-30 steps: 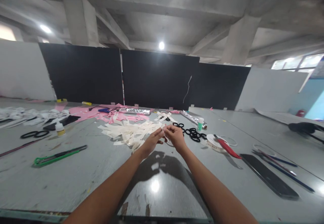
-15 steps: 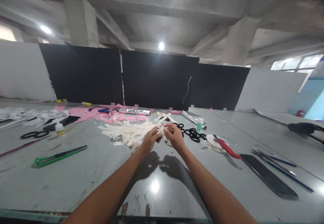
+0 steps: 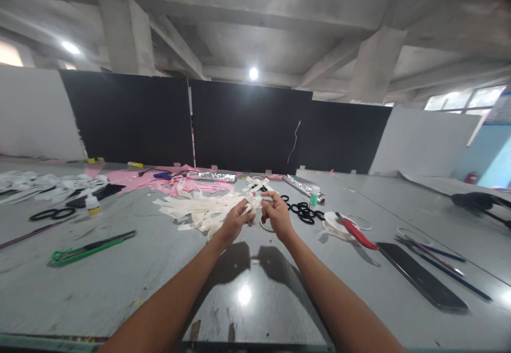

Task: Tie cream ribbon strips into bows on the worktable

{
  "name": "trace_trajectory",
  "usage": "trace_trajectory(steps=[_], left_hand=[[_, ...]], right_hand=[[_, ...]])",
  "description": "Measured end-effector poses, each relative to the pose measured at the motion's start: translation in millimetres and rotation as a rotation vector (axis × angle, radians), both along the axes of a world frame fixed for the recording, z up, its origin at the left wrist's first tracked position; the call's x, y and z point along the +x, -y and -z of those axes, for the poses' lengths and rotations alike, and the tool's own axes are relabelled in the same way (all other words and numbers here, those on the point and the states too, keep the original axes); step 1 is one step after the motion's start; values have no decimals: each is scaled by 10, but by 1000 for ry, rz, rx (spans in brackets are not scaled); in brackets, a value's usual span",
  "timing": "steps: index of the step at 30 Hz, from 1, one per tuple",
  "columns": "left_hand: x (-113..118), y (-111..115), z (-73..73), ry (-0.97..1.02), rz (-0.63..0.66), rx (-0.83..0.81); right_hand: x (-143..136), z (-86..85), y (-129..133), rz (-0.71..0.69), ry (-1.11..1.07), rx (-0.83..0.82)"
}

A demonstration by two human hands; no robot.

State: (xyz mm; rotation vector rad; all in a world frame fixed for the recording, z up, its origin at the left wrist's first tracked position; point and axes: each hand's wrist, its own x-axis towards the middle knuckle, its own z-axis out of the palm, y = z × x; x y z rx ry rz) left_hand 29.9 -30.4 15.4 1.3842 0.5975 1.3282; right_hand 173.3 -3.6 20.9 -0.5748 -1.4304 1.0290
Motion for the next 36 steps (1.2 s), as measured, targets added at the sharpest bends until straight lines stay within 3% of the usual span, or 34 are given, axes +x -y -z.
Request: trace_trajectory(steps=[5,12,17,20,28,32,36], left_hand=[[-27,-21,31,62,9,3],[-26,-10,29,2,-36,16],[-21,-101,92,-99,-156,96],[-25,-164,135,-92,-204,60],[-30,-163,100,231,-139,-113],[-157,-208,44,315,-251,-127],[-166,-197,21,116,-307,2]], right_hand=[[2,-9,26,33,-41,-26],[2,30,10,178,239,88],[-15,51,-12,163,261,57],[-4,36,12,160,319,113],[-89,21,111,80,19,99],[-68,9,93,194,68,94],[-43,14,94,324,270,204]])
